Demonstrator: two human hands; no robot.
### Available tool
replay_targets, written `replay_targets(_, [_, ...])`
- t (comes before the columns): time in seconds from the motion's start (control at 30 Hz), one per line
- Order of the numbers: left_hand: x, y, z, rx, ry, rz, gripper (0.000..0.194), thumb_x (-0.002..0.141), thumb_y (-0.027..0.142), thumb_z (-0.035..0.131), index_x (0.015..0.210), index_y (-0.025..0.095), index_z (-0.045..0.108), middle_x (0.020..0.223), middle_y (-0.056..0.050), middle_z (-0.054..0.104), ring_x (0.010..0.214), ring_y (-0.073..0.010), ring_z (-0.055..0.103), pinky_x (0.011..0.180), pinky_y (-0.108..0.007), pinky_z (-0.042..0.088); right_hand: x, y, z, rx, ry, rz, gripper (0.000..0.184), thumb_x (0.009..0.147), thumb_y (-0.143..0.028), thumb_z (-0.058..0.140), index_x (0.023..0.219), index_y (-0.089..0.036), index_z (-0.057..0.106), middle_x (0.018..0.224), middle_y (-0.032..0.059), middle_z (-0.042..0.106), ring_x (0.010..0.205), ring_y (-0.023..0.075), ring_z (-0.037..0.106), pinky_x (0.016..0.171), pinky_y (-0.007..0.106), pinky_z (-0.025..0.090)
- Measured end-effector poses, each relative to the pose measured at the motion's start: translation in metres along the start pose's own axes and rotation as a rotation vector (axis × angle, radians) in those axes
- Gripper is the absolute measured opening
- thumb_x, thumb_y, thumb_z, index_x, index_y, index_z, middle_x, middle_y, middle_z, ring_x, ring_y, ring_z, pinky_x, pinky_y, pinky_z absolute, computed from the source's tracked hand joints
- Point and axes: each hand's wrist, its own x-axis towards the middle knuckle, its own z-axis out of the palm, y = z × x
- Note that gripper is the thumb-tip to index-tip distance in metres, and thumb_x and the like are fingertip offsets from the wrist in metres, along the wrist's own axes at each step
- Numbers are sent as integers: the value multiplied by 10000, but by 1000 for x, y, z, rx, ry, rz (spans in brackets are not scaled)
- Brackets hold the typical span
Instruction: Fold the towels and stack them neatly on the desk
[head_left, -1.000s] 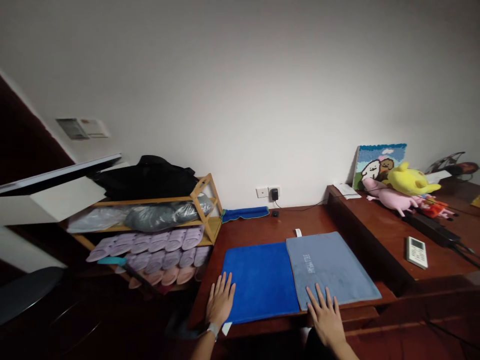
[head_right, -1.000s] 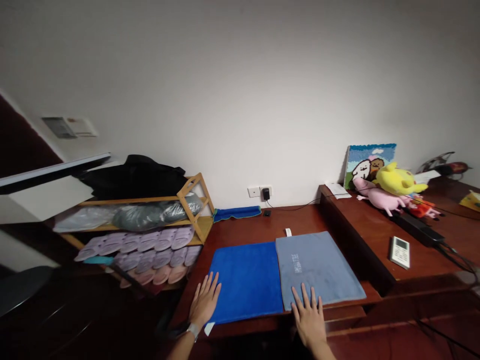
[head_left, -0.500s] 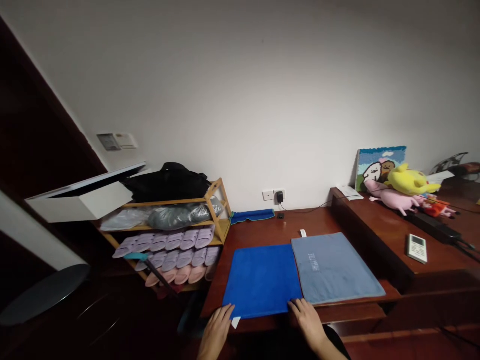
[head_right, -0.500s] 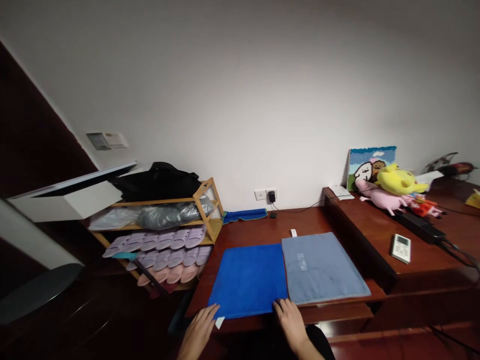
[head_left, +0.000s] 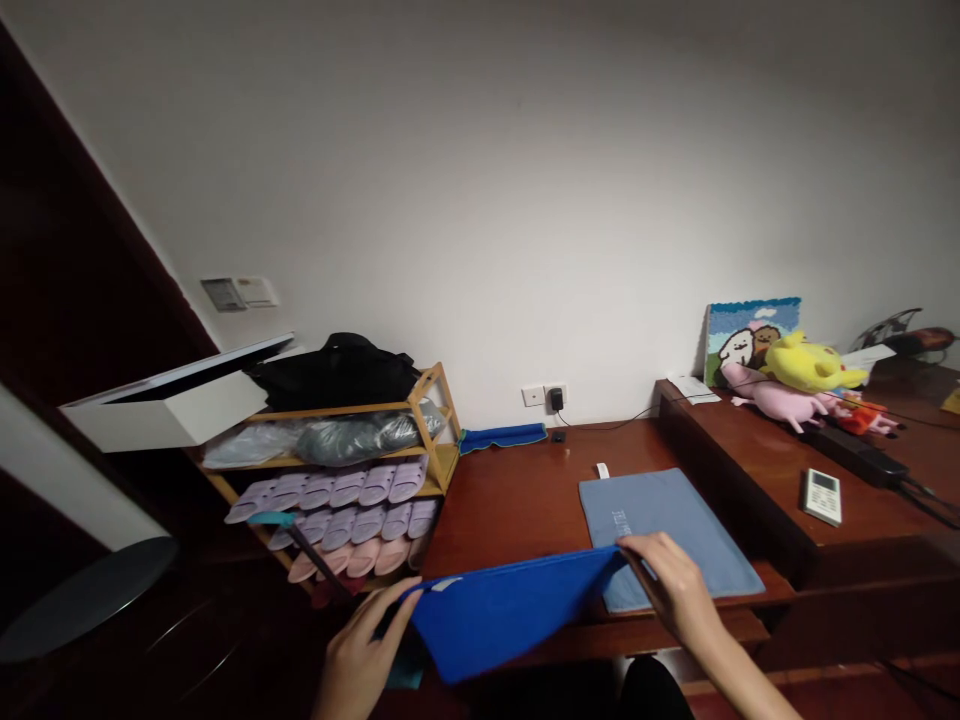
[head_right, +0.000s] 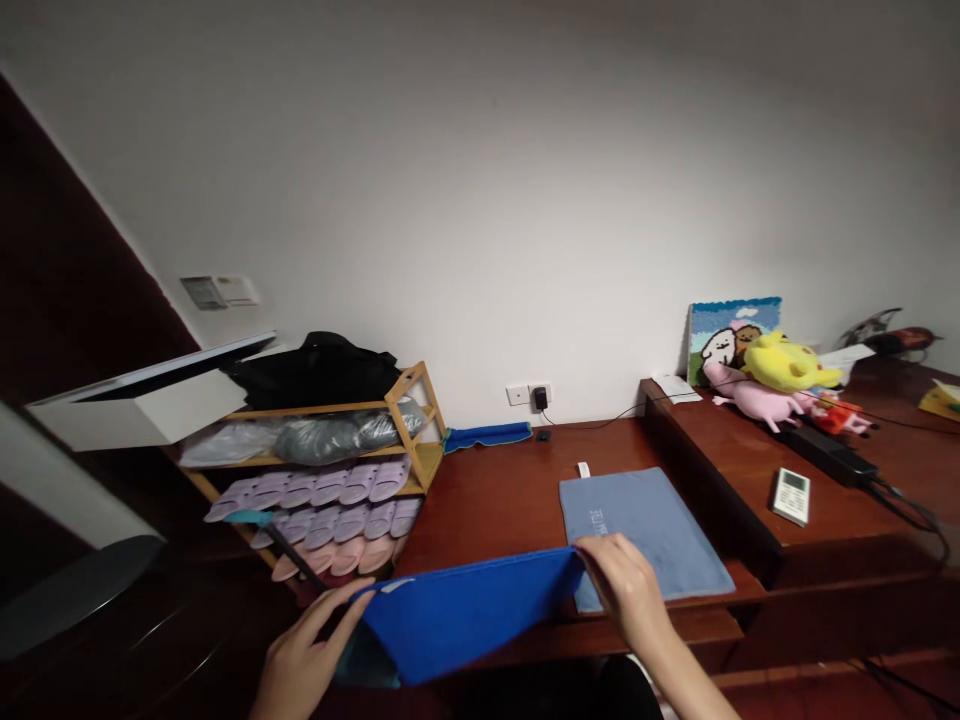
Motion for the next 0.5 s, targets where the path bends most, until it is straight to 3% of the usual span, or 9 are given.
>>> replay_targets(0.13, [23, 67, 6, -150, -71, 7, 323, 884, 616, 642, 986, 351, 797, 1016, 29, 823, 944, -216, 775, 912, -295, 615, -4, 12, -70, -116, 93, -12, 329, 1022, -240, 514, 1313, -269, 665, 1188, 88, 746, 1036, 227, 709, 885, 373, 598])
replay_targets(0.27, [31, 118, 37, -323, -304, -65, 286, 859, 592, 687, 923, 342, 811, 942, 6, 830, 860, -224, 776, 829, -289, 626, -28, 40, -128, -231, 122, 66, 381, 1020, -291, 499, 1373, -330, 635, 1295, 46, 707, 1122, 218, 700, 951, 336, 594])
replay_targets(0.4, [65, 157, 98, -534, -450, -89, 275, 888, 521, 693, 941, 280, 813, 975, -48, 824, 886, -233, 763, 812, -290, 606, -15, 100, -157, -340, 74, 189, 369, 1021, -386, 489, 1346, -335, 655, 1288, 39, 709, 1086, 220, 712, 890, 305, 593])
replay_targets(0.5, [115, 172, 170, -569, -491, -101, 311, 900, 495, 677, 976, 222, 803, 1002, -93, 815, 913, -243, 756, 815, -308, 597, 30, 162, -146, -409, 4, 336, 377, 1031, -402, 441, 1307, -297, 676, 1253, 61, 720, 1067, 239, 710, 879, 336, 583])
